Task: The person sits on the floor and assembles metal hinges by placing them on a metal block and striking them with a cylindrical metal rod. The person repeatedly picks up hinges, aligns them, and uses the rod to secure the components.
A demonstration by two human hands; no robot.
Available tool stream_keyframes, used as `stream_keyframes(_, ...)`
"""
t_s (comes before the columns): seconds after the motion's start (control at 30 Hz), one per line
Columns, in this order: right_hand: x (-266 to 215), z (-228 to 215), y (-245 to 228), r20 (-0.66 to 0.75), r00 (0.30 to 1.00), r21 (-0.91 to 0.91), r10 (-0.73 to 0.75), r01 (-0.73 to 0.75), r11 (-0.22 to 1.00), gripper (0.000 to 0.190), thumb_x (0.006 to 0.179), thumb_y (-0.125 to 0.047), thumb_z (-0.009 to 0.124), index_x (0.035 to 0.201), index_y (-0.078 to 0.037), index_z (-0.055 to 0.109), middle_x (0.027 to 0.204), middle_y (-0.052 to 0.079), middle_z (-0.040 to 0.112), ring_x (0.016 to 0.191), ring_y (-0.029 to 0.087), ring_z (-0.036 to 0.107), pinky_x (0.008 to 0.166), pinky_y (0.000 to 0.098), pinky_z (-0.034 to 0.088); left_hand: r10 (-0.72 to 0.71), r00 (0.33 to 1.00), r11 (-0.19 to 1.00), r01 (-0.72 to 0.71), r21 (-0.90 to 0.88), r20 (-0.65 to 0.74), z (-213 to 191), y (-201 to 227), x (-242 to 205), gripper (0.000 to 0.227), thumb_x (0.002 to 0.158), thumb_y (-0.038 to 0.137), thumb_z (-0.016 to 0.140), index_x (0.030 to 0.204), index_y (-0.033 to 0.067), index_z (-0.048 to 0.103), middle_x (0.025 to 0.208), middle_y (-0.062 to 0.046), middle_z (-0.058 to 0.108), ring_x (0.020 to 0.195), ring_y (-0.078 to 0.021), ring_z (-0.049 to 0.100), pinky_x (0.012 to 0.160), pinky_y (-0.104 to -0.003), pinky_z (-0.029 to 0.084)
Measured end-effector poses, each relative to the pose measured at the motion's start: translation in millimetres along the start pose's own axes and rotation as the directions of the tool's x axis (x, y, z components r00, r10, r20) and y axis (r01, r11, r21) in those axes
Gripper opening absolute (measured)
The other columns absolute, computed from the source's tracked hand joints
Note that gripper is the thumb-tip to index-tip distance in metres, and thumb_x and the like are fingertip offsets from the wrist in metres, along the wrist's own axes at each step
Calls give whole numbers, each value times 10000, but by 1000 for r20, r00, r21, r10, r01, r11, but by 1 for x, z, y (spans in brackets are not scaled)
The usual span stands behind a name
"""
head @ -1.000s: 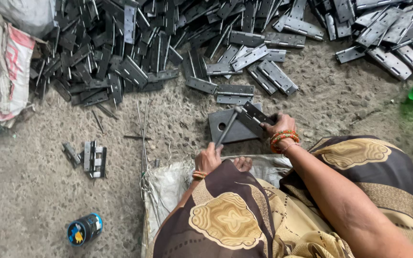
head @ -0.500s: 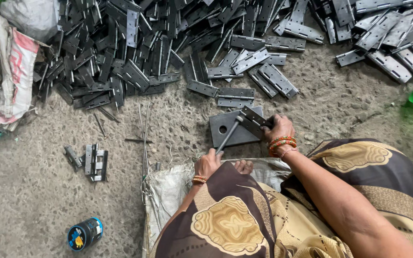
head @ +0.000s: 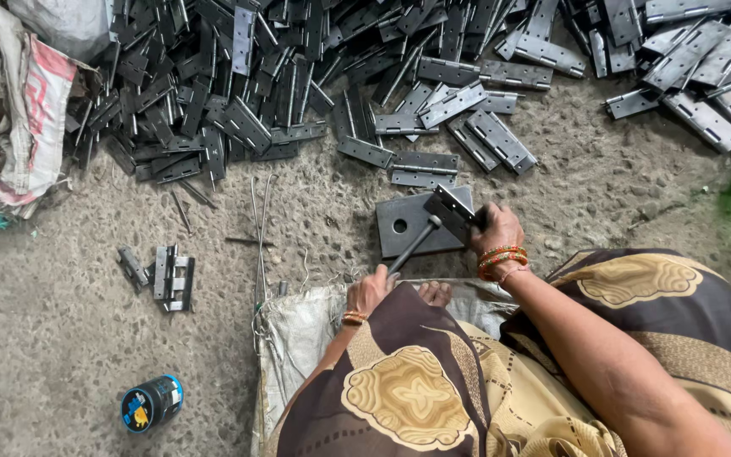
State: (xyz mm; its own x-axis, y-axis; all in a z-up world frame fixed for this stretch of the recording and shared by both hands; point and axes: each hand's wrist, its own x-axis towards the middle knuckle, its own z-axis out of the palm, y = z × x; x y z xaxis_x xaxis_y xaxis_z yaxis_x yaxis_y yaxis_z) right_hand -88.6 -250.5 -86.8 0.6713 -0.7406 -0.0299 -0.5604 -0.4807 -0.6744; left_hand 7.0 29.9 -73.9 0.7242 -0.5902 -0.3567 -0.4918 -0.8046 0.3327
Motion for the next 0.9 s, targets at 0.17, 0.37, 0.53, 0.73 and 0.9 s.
stream_keyframes(0.17, -5, 11, 10, 23, 995, 60, 102, -103, 993, 343, 744, -193, 856, 1052, -121, 721, 1035, 145, 707, 921, 353, 694, 813, 454, 571, -29, 989, 997, 19, -71, -147, -14, -2, -34, 342, 1003, 418, 575, 941, 84, 532, 673, -186, 656, 591, -374, 663, 519, -494, 475)
stream_keyframes(0.37, -4, 31, 27, 101, 947, 181, 305, -319, 930, 427, 673, -215, 941, 1035, -78, 760, 963, 152, 767, 858, 264, 739, 801, 381, 581, -101, 990, 994, 97, -49, -101, -17, -4, -37, 385, 994, 453, 580, 952, 77, 510, 727, -202, 671, 669, -436, 679, 569, -541, 488)
stream_keyframes(0.53, -7, 13, 12, -15, 966, 365, 256, -233, 901, 247, 772, -149, 887, 981, -60, 788, 877, 108, 783, 769, 189, 733, 719, 334, 578, -49, 987, 999, 46, -21, -153, -8, -8, -38, 382, 1000, 456, 577, 978, 84, 496, 763, -205, 676, 713, -449, 683, 596, -561, 493)
stream_keyframes(0.73, 4, -53, -42, -79, 983, 484, -168, 185, 855, 186, 817, -88, 833, 1001, -95, 808, 916, 72, 791, 787, 129, 756, 728, 272, 599, -34, 982, 999, 26, -43, -185, -3, -5, -34, 339, 992, 430, 584, 981, 94, 535, 734, -177, 671, 677, -405, 677, 582, -531, 490)
stream_keyframes(0.9, 15, -80, -67, -57, 959, 432, -277, 274, 859, 182, 827, -57, 832, 1001, -105, 812, 941, 76, 793, 801, 136, 760, 724, 276, 607, -71, 981, 996, 59, -72, -178, -4, -10, -45, 309, 985, 413, 592, 980, 104, 576, 700, -149, 664, 636, -359, 668, 556, -502, 482)
